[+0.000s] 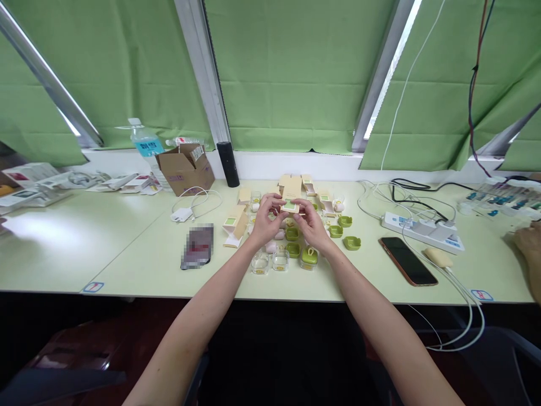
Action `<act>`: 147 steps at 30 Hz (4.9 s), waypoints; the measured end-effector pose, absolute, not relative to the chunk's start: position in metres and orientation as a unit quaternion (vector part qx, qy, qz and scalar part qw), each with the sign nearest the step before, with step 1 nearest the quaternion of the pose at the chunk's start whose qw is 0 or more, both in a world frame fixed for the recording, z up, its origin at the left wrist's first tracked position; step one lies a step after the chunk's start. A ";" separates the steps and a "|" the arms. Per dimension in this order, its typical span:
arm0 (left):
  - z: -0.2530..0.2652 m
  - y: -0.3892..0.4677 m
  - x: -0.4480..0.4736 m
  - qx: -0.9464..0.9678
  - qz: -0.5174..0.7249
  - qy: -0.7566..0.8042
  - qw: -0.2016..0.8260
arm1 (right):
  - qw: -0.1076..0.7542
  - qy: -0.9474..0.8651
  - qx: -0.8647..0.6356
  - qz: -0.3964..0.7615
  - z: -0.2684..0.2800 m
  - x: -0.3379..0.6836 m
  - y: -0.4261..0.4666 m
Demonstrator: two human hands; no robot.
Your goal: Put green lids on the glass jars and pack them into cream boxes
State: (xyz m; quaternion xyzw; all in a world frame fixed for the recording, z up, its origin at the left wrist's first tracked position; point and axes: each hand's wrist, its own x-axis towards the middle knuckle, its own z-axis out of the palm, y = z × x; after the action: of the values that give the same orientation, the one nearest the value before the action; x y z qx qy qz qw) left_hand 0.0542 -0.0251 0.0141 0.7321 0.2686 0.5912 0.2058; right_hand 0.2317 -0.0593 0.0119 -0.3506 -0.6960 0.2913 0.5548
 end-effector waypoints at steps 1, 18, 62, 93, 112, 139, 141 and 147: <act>0.014 -0.025 0.055 0.733 0.591 0.268 0.202 | 0.558 -0.694 -0.352 0.289 0.012 0.231 -0.059; 0.013 -0.025 0.049 0.752 0.556 0.297 0.191 | 0.434 -0.789 -0.426 0.091 0.017 0.233 -0.070; 0.010 -0.001 0.021 0.527 0.507 0.186 0.656 | 0.292 -0.767 -0.552 0.149 0.063 0.278 -0.151; 0.034 -0.035 0.033 0.689 0.308 0.119 0.645 | 0.431 -0.825 -0.353 0.096 0.094 0.264 -0.118; 0.013 -0.121 0.062 0.877 0.367 0.272 0.147 | 0.418 -0.824 -0.376 0.076 0.029 0.293 -0.156; 0.014 -0.122 0.063 0.845 0.386 0.313 0.197 | 0.381 -0.829 -0.410 0.005 0.018 0.287 -0.163; 0.013 -0.122 0.063 0.845 0.386 0.314 0.196 | 0.359 -0.834 -0.420 0.010 0.020 0.285 -0.163; 0.013 -0.123 0.066 0.843 0.380 0.327 0.196 | 0.349 -0.831 -0.429 0.054 0.022 0.279 -0.165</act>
State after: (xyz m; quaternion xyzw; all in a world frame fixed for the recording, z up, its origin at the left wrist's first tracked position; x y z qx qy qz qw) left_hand 0.0656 -0.1233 0.0128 0.8428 0.3269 0.3798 0.1964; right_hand 0.2794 -0.1646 0.0223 -0.4293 -0.8312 0.0539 0.3490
